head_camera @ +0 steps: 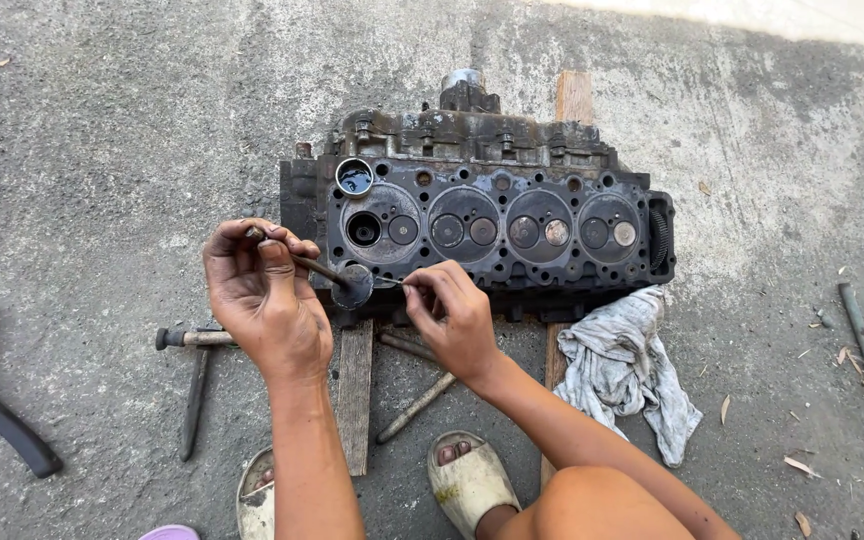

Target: Lap engine valves on a cylinder head using a manual lapping tool and compound

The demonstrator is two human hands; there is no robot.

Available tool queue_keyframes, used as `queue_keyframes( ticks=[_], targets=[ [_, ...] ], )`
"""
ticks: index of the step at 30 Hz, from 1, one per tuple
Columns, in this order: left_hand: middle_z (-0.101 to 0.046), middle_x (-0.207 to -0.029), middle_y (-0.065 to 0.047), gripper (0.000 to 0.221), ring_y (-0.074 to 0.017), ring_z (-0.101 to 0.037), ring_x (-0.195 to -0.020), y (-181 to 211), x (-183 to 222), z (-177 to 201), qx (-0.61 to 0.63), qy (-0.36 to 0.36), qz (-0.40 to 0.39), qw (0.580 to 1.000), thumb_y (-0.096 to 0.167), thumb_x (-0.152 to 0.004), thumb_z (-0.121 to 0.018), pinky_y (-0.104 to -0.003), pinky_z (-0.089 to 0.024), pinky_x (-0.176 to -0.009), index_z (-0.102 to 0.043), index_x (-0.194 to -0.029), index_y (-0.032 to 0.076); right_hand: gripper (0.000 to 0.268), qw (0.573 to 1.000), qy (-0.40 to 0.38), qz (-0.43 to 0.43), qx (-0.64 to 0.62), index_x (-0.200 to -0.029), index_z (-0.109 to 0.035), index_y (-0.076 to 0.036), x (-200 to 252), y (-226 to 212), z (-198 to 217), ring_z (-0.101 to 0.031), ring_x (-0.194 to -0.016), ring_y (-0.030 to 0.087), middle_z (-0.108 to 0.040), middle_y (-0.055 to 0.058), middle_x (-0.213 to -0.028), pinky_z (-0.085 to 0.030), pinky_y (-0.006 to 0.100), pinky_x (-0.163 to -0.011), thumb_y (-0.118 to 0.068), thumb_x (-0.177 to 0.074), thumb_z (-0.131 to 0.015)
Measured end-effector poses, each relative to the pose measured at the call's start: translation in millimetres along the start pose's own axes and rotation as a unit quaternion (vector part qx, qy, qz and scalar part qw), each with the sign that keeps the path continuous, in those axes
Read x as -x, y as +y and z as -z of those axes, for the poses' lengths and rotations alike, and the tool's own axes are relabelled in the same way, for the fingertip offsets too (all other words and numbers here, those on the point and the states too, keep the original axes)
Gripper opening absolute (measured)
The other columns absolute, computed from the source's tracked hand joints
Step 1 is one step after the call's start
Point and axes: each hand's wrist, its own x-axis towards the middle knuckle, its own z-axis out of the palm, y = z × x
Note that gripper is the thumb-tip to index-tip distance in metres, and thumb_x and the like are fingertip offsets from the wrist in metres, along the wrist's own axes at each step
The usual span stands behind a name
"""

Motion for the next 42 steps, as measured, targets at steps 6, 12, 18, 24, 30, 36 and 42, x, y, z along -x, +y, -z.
queue_keyframes(
  ticks=[6,12,18,24,30,36,42],
  targets=[
    [-0.065,-0.108,-0.012,0.015,-0.0192,-0.067,-0.092,-2,0,8,-0.009,0.006,0.003,1.0,0.002,-0.118,-0.064,-0.037,-0.068,-0.089,-0.06,-0.131,0.007,0.002,0.997,-0.009,-0.022,0.077,-0.105,-0.08,-0.013,-5,59,-8,-0.072,-0.069,0.027,-0.073,0.006,-0.087,-0.059,0.04,-0.059,-0.013,-0.103,-0.08],
    [-0.07,-0.112,-0.01,0.021,-0.0153,-0.071,-0.097,5,-3,12,-0.017,0.016,0.013,1.0,0.002,-0.117,-0.066,-0.036,-0.072,-0.097,-0.065,-0.139,0.005,0.006,0.982,-0.034,-0.014,0.188,-0.105,-0.077,-0.015,-33,99,-22,-0.074,-0.072,0.033,-0.07,0.006,-0.087,-0.06,0.047,-0.062,-0.019,-0.102,-0.079],
    [-0.073,-0.109,-0.012,0.021,-0.0151,-0.073,-0.094,-10,2,22,-0.018,0.046,0.034,0.998,0.001,-0.114,-0.067,-0.043,-0.073,-0.103,-0.072,-0.135,-0.001,0.008,0.939,-0.068,0.073,0.328,-0.107,-0.07,-0.025,-69,145,-61,-0.076,-0.072,0.026,-0.062,-0.003,-0.092,-0.062,0.041,-0.061,-0.028,-0.102,-0.074],
    [-0.074,-0.107,-0.013,0.019,-0.0167,-0.075,-0.095,-13,2,28,-0.026,0.055,0.03,0.998,-0.001,-0.113,-0.068,-0.046,-0.073,-0.105,-0.074,-0.131,-0.003,0.004,0.878,-0.079,0.202,0.426,-0.101,-0.071,-0.018,-95,160,-96,-0.074,-0.071,0.023,-0.062,-0.002,-0.096,-0.06,0.035,-0.055,-0.019,-0.105,-0.072],
    [-0.074,-0.106,-0.015,0.021,-0.0175,-0.075,-0.093,-14,3,34,-0.031,0.063,0.033,0.997,-0.001,-0.112,-0.068,-0.049,-0.072,-0.107,-0.073,-0.132,-0.004,0.001,0.886,-0.138,0.155,0.415,-0.097,-0.073,-0.016,-104,173,-118,-0.078,-0.08,0.028,-0.062,0.0,-0.099,-0.063,0.039,-0.059,-0.016,-0.099,-0.072],
    [-0.074,-0.107,-0.015,0.021,-0.0175,-0.075,-0.094,-15,-4,37,-0.034,0.068,0.028,0.997,0.0,-0.113,-0.068,-0.049,-0.073,-0.106,-0.072,-0.133,-0.005,0.011,0.945,-0.184,-0.178,0.204,-0.107,-0.082,-0.028,-108,190,-107,-0.082,-0.1,0.039,-0.076,0.001,-0.103,-0.066,0.055,-0.084,-0.036,-0.101,-0.076],
    [-0.073,-0.105,-0.017,0.02,-0.0194,-0.076,-0.091,-13,-5,30,-0.008,0.07,0.029,0.997,-0.001,-0.113,-0.068,-0.046,-0.075,-0.1,-0.072,-0.131,-0.005,0.019,0.974,-0.12,-0.19,-0.042,-0.116,-0.083,-0.009,-78,101,-34,-0.081,-0.079,0.027,-0.078,0.012,-0.095,-0.064,0.044,-0.077,-0.024,-0.107,-0.076]
  ],
)
